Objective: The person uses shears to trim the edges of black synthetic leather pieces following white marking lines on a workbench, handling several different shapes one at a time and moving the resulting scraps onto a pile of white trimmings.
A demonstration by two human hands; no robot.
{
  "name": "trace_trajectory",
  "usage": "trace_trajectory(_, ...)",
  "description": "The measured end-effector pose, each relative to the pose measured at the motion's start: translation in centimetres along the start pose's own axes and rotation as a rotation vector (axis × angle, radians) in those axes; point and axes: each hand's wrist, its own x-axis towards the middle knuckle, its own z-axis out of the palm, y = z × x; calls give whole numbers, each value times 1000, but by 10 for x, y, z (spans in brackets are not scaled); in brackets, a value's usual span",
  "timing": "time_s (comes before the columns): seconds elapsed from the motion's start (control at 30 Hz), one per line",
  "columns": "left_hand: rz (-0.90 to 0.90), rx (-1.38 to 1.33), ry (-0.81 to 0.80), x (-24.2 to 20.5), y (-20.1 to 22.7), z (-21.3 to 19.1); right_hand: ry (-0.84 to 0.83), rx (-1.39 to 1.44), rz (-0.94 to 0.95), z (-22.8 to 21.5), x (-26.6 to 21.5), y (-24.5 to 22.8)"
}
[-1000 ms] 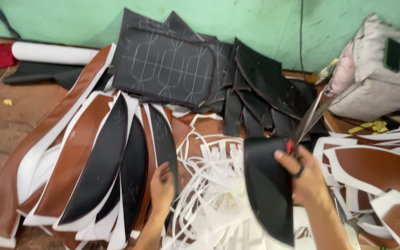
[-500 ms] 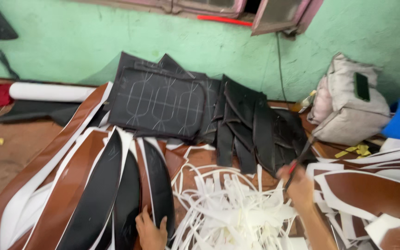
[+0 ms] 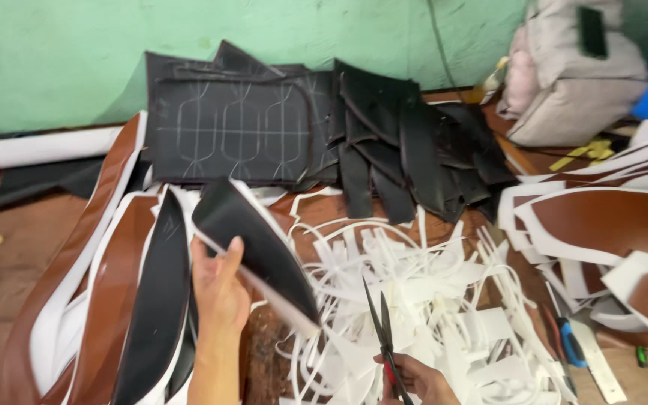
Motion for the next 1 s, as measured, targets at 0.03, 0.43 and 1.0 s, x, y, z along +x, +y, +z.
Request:
trace_trajectory(0.03, 15, -16, -24, -3, 9, 17, -32, 65, 16, 1, -2, -3)
trace_trajectory(0.43, -67, 66, -104, -54, 7, 58, -253, -26, -19, 27, -65, -52)
trace_trajectory(1.0, 76, 261, -5, -72, -5, 44, -270, -156, 88, 37, -93, -65)
